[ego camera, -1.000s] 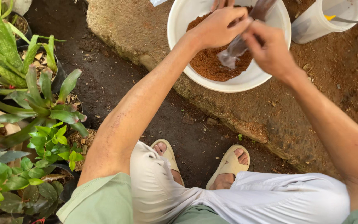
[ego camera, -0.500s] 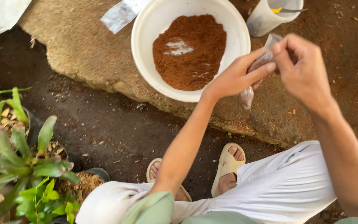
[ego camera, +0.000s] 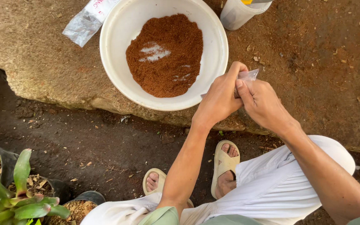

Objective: The person fills small plastic bags with soil from a white bowl by hand and ties them closed with white string.

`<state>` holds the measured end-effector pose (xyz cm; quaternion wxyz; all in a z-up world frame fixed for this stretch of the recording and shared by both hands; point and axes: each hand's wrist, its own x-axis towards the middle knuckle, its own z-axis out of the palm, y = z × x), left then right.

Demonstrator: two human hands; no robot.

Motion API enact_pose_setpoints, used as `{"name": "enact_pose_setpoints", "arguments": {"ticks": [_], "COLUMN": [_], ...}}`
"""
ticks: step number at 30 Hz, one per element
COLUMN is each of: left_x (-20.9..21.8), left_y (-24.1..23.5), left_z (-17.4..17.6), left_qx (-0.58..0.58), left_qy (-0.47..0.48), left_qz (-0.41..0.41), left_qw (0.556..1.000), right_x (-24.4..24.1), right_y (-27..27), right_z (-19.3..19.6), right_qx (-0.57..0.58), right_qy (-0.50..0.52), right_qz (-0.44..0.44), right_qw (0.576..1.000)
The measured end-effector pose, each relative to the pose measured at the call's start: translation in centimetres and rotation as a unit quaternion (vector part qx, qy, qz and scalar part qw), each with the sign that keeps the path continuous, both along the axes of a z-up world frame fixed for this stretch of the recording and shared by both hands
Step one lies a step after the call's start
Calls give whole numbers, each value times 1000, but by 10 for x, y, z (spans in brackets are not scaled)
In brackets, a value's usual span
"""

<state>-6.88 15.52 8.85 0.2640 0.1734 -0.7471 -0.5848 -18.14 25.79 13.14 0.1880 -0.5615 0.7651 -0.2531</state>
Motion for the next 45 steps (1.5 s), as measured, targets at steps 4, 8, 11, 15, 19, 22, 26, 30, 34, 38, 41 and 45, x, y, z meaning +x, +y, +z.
{"name": "enact_pose_setpoints", "arguments": {"ticks": [4,8,11,15,19,22,26,30,34,38,41,45], "left_x": [2,-5,-12,-11,-15,-15,-22,-20,-27,-38,-45,-49], "left_y": [-11,-14,-16,-15,-13,-8,-9,-13,-16,-17,-12,-3], "left_z": [-9,-13,-14,-17,-17,-13,-9,-14,-28,-44,-52,-61], "left_qx": [12,51,48,53,15,-25,-22,-27,-100,-188,-216,-220], "left_qy": [94,129,126,91,81,66,-79,-80,-2,34,71,81], "left_qz": [-10,-43,-52,-30,-19,-10,-13,-6,-12,8,37,71], "left_qw": [995,989,990,994,996,997,997,996,995,981,973,969], "right_x": [-8,-12,-21,-36,-42,-47,-54,-56,-64,-67,-64,-54], "right_y": [-10,-11,-13,-14,-23,-27,-29,-30,-27,-20,-17,-20], "right_z": [19,51,56,50,43,36,29,25,20,10,14,20], "right_qx": [-5,-27,-4,4,20,165,180,207,278,278,258,189], "right_qy": [37,45,2,-18,-59,-35,-14,2,-118,-228,-167,-148], "right_qz": [49,67,11,-34,-19,-73,1,5,-42,-109,-125,-152], "right_qw": [998,996,1000,999,998,983,984,978,952,927,943,959]}}
